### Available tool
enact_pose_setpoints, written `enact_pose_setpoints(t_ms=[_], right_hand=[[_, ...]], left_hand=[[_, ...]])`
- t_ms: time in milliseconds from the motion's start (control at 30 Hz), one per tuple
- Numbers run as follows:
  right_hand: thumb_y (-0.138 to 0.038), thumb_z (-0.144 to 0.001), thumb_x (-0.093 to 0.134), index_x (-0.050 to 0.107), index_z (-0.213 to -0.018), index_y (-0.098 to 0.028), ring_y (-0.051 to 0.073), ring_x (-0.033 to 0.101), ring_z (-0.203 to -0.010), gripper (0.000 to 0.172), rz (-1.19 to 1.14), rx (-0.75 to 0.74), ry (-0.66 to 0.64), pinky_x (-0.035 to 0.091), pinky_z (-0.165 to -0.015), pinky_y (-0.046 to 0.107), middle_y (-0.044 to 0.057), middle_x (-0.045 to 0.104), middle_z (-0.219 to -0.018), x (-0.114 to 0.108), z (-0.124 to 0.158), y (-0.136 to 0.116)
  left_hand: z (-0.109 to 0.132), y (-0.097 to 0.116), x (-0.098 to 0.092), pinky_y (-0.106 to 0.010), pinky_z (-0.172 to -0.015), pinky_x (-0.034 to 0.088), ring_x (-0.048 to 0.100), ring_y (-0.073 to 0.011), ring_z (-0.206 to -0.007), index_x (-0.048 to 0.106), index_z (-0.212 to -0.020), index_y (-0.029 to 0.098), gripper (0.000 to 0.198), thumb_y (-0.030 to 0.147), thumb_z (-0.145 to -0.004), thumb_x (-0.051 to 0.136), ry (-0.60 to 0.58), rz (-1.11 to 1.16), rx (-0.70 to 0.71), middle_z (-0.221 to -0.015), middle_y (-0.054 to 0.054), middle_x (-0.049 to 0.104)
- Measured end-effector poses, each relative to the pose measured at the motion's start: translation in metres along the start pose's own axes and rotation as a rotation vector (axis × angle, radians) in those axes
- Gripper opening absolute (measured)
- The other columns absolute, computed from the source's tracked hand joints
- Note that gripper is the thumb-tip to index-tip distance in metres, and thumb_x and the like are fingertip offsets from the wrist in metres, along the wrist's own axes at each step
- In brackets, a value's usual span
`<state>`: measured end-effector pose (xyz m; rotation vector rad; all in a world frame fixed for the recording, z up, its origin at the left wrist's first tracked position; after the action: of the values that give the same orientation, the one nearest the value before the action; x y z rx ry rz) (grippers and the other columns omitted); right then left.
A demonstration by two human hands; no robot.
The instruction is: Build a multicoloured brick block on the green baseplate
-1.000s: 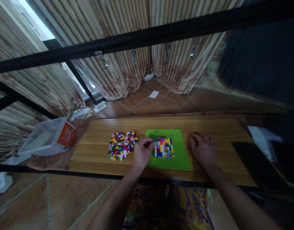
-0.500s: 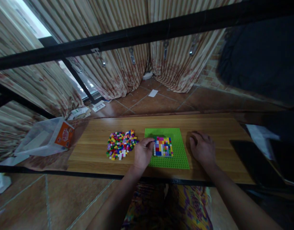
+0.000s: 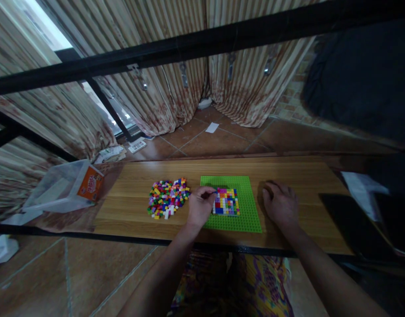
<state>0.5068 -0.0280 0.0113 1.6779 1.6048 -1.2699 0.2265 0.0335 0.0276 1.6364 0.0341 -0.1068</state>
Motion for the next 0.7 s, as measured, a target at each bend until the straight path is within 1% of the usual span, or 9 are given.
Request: enact_pose_setpoints(t_ms=[100,233,300,400,467,567,700], right_hand=[[-0.034,-0.092,0.045,0.066,-0.113,-0.018,0.029,0.055,-0.105,0.034,0.003,-0.005,0.001,0.041,-0.089,0.043,0.012,0.066,-0.120,0.001,0.000,0.000],[-0.035,-0.092,0.046,0.066,-0.113,-0.018,0.029,0.055,-0.105,0.034,0.011,-0.006,0.010,0.041,-0.090,0.044,0.013,0.066,-0.119,0.000,0.000,0.000],[-0.035,-0.092,0.046,0.066,-0.112,-0.018,0.029,0.055,-0.105,0.034,0.017,-0.003,0.010,0.041,-0.090,0.043,0.013,0.066,-0.119,-0.001,0.000,0.000],[-0.035,-0.092,0.045,0.066,-0.112,-0.019,0.029,0.056,-0.105,0.033,0.017,0.003,0.005,0.042,-0.089,0.043,0.012,0.066,-0.119,-0.002,0.000,-0.001],[-0.035,-0.092,0.046,0.066,-0.112,-0.019,0.029,0.056,-0.105,0.033,0.016,0.001,0.002,0.042,-0.089,0.043,0.012,0.066,-0.119,-0.002,0.000,-0.001],[-0.035,-0.092,0.045,0.066,-0.112,-0.018,0.029,0.056,-0.105,0.033,0.015,-0.002,0.006,0.042,-0.089,0.044,0.013,0.066,-0.119,-0.003,0.000,-0.001],[-0.036,-0.092,0.045,0.066,-0.113,-0.018,0.029,0.056,-0.106,0.035,0.018,-0.007,0.000,0.042,-0.089,0.044,0.013,0.066,-0.119,-0.003,0.000,-0.002]], left_hand=[[-0.002,-0.011,-0.002,-0.023,-0.068,0.047,0.058,-0.0106,-0.068,0.070,-0.080,0.017,0.017,0.011,-0.064,0.070,0.046,0.087,-0.099,-0.074,0.002,0.064],[0.000,-0.020,-0.004,-0.022,-0.068,0.047,0.058,-0.0096,-0.070,0.072,-0.089,0.017,0.031,0.010,-0.058,0.072,0.110,0.164,-0.222,-0.085,0.001,0.066],[0.002,-0.024,0.000,-0.024,-0.069,0.048,0.059,-0.0103,-0.069,0.073,-0.092,0.018,0.034,0.011,-0.058,0.072,0.090,0.216,-0.286,-0.087,0.000,0.069],[0.004,-0.026,0.007,-0.026,-0.068,0.050,0.061,-0.0118,-0.066,0.075,-0.096,0.017,0.037,0.011,-0.059,0.071,0.028,0.259,-0.359,-0.079,0.001,0.071],[0.004,-0.027,0.008,-0.026,-0.067,0.050,0.062,-0.0123,-0.064,0.075,-0.097,0.017,0.037,0.011,-0.060,0.070,0.007,0.254,-0.384,-0.075,0.001,0.072],[0.004,-0.026,0.009,-0.027,-0.068,0.051,0.062,-0.0123,-0.063,0.077,-0.094,0.018,0.035,0.010,-0.061,0.069,-0.003,0.231,-0.398,-0.075,0.001,0.073],[0.002,-0.023,0.009,-0.026,-0.068,0.051,0.061,-0.0116,-0.063,0.077,-0.089,0.018,0.032,0.009,-0.060,0.068,0.002,0.216,-0.385,-0.075,0.002,0.073]])
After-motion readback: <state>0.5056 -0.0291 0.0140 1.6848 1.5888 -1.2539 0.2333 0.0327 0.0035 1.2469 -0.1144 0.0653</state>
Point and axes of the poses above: each hand's wrist, its own z-axis away from the middle knuckle, its own x-axis out of the palm, y = z × x, the point moved 9 cm from there along -z, towards the middle knuckle
